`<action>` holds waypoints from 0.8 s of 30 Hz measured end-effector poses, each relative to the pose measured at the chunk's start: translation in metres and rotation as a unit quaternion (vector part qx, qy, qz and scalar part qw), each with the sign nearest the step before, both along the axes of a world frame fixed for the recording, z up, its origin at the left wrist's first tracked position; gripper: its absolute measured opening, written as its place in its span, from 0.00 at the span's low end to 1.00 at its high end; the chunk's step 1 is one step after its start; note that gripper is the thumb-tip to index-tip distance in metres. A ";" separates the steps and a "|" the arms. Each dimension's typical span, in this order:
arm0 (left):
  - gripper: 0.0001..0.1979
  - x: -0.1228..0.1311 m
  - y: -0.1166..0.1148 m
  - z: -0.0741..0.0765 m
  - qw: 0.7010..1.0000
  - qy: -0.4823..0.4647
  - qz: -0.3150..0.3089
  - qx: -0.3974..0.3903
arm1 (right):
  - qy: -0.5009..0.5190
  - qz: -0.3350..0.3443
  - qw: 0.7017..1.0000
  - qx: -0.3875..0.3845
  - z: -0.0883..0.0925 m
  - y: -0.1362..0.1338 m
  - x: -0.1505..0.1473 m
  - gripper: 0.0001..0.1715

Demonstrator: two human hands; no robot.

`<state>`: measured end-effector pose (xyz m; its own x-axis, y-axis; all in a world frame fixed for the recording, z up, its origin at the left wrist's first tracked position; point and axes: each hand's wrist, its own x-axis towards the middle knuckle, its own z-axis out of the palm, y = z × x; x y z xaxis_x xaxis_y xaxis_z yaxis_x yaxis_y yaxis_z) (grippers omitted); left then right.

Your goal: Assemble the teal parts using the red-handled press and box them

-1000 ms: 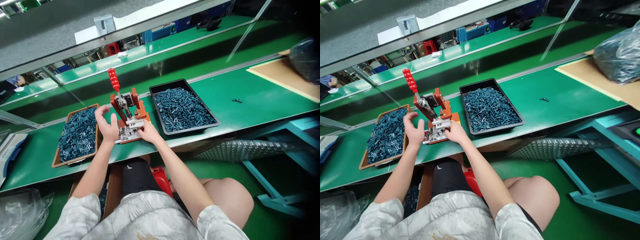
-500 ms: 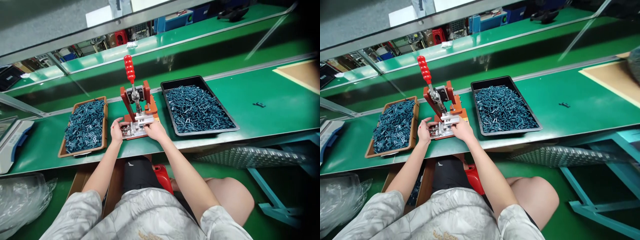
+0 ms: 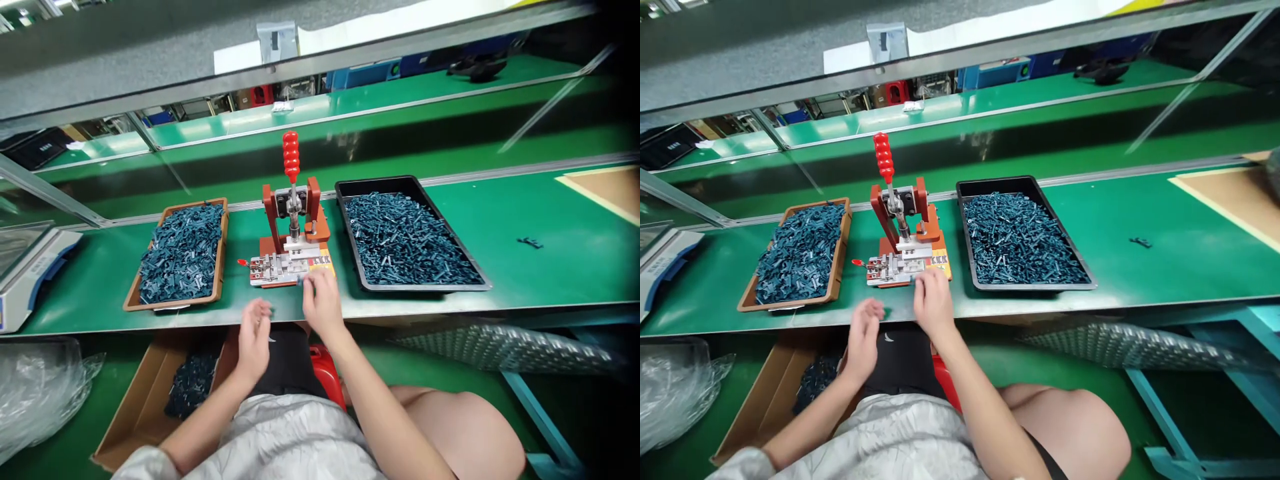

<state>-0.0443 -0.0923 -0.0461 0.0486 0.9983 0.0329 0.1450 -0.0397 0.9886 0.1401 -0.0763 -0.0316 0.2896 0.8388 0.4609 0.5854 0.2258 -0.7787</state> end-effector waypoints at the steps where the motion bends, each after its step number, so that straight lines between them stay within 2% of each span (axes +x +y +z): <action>1: 0.27 0.000 -0.018 -0.003 0.998 -0.022 -0.037 -0.056 | 0.007 0.034 0.999 0.007 -0.003 -0.016 -0.013 0.12; 2: 0.28 0.001 -0.031 -0.007 0.993 -0.039 -0.055 -0.102 | 0.005 0.084 0.996 0.007 -0.007 -0.030 -0.025 0.12; 4: 0.27 0.006 -0.044 -0.012 0.986 -0.065 -0.039 -0.148 | 0.000 0.158 0.987 -0.010 -0.012 -0.050 -0.044 0.14; 6: 0.25 0.011 -0.044 -0.015 0.981 -0.101 -0.007 -0.166 | -0.006 0.198 0.980 -0.035 -0.014 -0.058 -0.051 0.17; 8: 0.23 0.010 -0.039 -0.014 0.971 -0.150 -0.007 -0.185 | -0.019 0.237 0.970 -0.057 -0.010 -0.057 -0.050 0.19; 11: 0.23 -0.003 -0.038 -0.011 0.972 -0.144 -0.022 -0.187 | -0.040 0.318 0.943 -0.084 0.001 -0.051 -0.043 0.22; 14: 0.23 -0.034 -0.041 -0.015 0.982 -0.079 -0.005 -0.172 | -0.056 0.343 0.935 -0.073 0.014 -0.051 -0.034 0.24; 17: 0.24 -0.085 -0.037 -0.028 0.984 -0.001 0.058 -0.170 | -0.085 0.273 0.958 -0.013 0.032 -0.050 -0.004 0.22; 19: 0.26 -0.128 -0.031 -0.037 0.977 0.108 0.093 -0.158 | -0.114 0.183 0.976 0.043 0.045 -0.043 0.034 0.18; 21: 0.26 -0.168 -0.029 -0.040 0.960 0.219 0.106 -0.142 | -0.142 0.061 0.986 0.069 0.054 -0.029 0.083 0.13; 23: 0.26 -0.197 -0.030 -0.036 0.947 0.281 0.109 -0.113 | -0.155 -0.056 0.986 0.027 0.055 -0.011 0.135 0.11; 24: 0.26 -0.205 -0.032 -0.032 0.945 0.292 0.111 -0.094 | -0.155 -0.087 0.984 -0.014 0.052 -0.001 0.159 0.10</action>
